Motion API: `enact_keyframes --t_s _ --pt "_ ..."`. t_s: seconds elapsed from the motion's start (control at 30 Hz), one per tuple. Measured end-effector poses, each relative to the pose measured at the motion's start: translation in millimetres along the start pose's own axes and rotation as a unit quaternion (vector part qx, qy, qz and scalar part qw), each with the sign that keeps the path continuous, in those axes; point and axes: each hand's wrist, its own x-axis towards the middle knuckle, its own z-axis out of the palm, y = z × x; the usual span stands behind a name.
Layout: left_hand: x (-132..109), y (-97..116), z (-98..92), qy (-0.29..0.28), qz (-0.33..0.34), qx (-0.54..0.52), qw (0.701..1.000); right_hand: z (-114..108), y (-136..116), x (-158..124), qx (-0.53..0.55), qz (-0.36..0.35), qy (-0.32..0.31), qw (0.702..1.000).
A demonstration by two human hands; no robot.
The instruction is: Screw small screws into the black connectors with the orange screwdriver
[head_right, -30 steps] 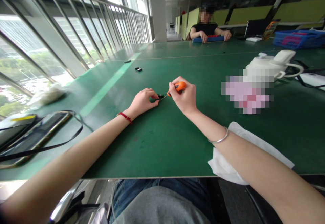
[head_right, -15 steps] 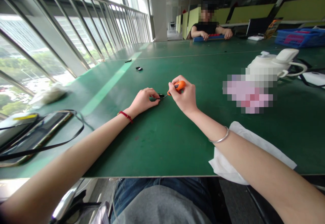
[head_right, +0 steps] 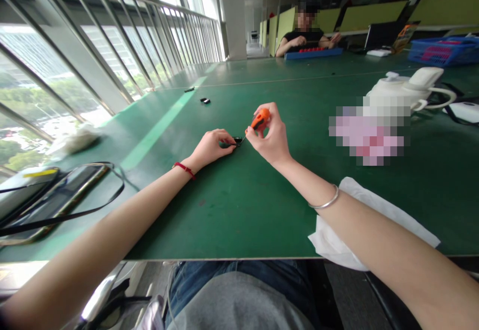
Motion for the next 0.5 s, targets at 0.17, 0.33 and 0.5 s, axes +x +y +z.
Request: enact_keyframes --t_s 0.17,0.33,0.5 --pt "-0.6 0.8 -0.1 0.0 -0.005 0.006 1.0 -0.6 -0.3 -0.3 -0.002 0.02 -0.033 0.999" --pt "-0.7 1.3 -0.6 -0.003 -0.006 0.006 1.0 -1.8 1.6 0.4 -0.002 -0.004 -0.011 1.0" --pt "-1.0 1.4 -0.9 -0.002 -0.012 -0.002 1.0 -1.7 1.2 1.0 0.001 0.02 -0.05 0.999"
